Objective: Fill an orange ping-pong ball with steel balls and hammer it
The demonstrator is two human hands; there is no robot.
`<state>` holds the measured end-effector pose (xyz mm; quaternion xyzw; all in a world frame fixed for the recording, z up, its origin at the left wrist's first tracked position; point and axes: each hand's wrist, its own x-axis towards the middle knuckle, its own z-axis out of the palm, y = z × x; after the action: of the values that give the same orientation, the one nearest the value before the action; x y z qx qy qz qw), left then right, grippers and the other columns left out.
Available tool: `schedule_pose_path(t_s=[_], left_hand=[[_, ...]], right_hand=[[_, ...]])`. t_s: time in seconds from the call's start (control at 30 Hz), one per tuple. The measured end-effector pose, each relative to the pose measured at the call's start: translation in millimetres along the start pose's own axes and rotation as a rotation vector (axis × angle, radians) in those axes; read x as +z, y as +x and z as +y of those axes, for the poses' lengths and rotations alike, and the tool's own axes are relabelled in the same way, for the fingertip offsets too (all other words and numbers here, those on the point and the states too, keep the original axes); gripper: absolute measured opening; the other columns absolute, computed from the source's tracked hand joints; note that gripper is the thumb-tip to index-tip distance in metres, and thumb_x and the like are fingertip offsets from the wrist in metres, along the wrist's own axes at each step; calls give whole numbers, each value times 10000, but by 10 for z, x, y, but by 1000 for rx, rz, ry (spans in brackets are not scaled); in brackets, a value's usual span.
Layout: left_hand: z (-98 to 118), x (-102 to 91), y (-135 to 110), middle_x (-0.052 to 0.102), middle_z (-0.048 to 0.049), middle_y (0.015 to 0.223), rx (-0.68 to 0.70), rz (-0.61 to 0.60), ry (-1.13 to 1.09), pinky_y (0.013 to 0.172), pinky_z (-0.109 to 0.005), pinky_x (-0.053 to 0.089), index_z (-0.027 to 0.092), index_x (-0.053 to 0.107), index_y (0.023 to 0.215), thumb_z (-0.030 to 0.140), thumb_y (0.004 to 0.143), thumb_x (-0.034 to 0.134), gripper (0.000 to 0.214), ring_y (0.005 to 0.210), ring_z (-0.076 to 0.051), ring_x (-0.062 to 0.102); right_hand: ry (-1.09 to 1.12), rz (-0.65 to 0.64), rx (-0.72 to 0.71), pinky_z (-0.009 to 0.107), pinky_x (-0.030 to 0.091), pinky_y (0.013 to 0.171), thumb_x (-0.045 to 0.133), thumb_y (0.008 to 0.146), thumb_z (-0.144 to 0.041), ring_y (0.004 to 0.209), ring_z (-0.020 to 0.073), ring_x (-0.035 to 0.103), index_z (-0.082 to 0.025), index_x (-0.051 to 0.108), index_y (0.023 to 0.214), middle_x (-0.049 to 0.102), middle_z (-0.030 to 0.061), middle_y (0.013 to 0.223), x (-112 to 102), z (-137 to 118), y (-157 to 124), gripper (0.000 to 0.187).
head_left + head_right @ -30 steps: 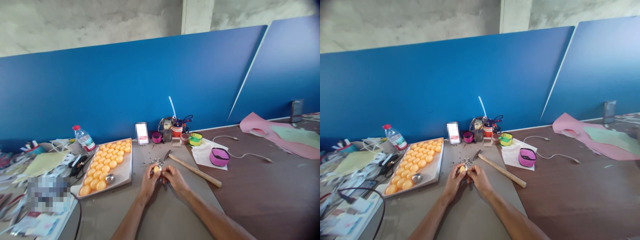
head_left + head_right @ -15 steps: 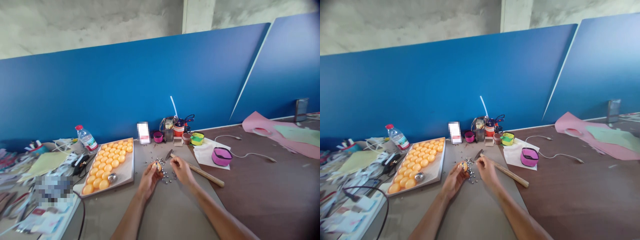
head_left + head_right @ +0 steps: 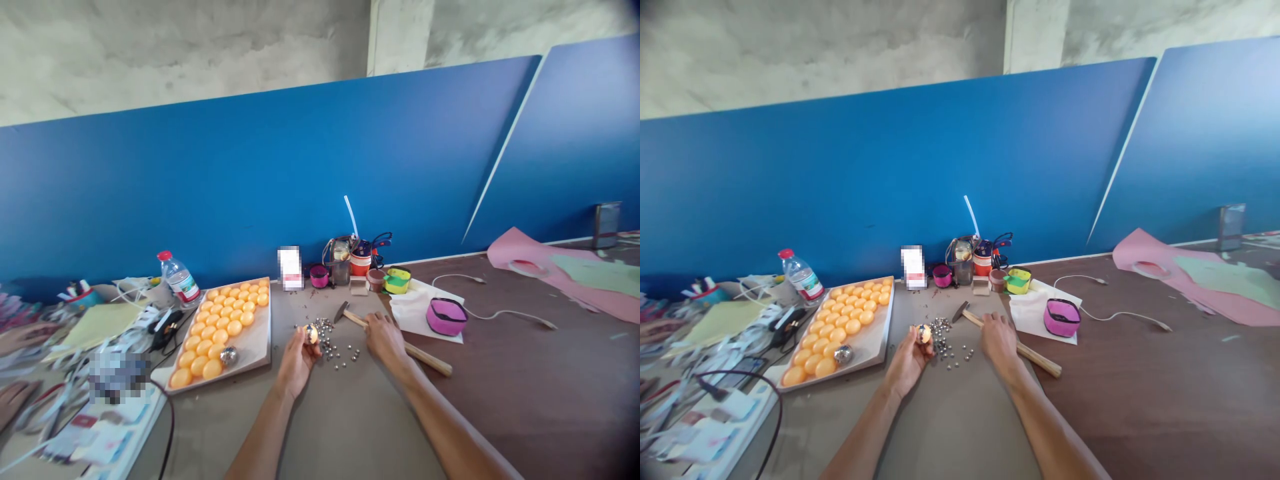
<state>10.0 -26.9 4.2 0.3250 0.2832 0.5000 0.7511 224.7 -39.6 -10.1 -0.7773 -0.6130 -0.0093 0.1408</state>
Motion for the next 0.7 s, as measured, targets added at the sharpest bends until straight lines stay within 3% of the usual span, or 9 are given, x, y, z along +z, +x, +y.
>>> schedule_pose_path(t_s=[0.23,0.4,0.47,0.57,0.7], left_hand=[[31,26,-15,617,-21,682,-34,28,-8,556,-239,450,136,568,781,509,728,628,382,532,-96,539],[38,10,13,623,-23,663,-33,55,-58,537,-237,448,131,559,748,475,745,628,351,508,-98,539],[40,1,26,627,-24,656,-30,54,-80,525,-232,440,131,561,750,466,750,627,342,502,-100,539],[43,-12,35,631,-26,653,-30,46,-113,520,-228,433,128,567,740,459,752,629,337,499,-99,539],[52,-20,26,629,-28,646,-38,31,-141,519,-223,427,123,580,735,446,765,620,327,495,-94,537]], right_hand=[[95,68,-72,281,352,680,349,891,-167,814,191,560,-164,576,944,611,100,887,-114,-55,-31,233],[305,414,-259,300,375,721,340,895,-182,782,194,543,-188,545,937,599,70,819,-265,-181,-166,210],[389,493,-372,300,380,724,342,901,-192,770,186,528,-188,533,920,583,63,817,-302,-259,-227,193],[405,437,-539,291,376,684,345,899,-181,719,172,510,-179,537,881,574,56,783,-306,-373,-292,192],[364,403,-612,286,366,662,349,894,-162,690,167,499,-169,546,862,581,50,750,-294,-436,-328,199]])
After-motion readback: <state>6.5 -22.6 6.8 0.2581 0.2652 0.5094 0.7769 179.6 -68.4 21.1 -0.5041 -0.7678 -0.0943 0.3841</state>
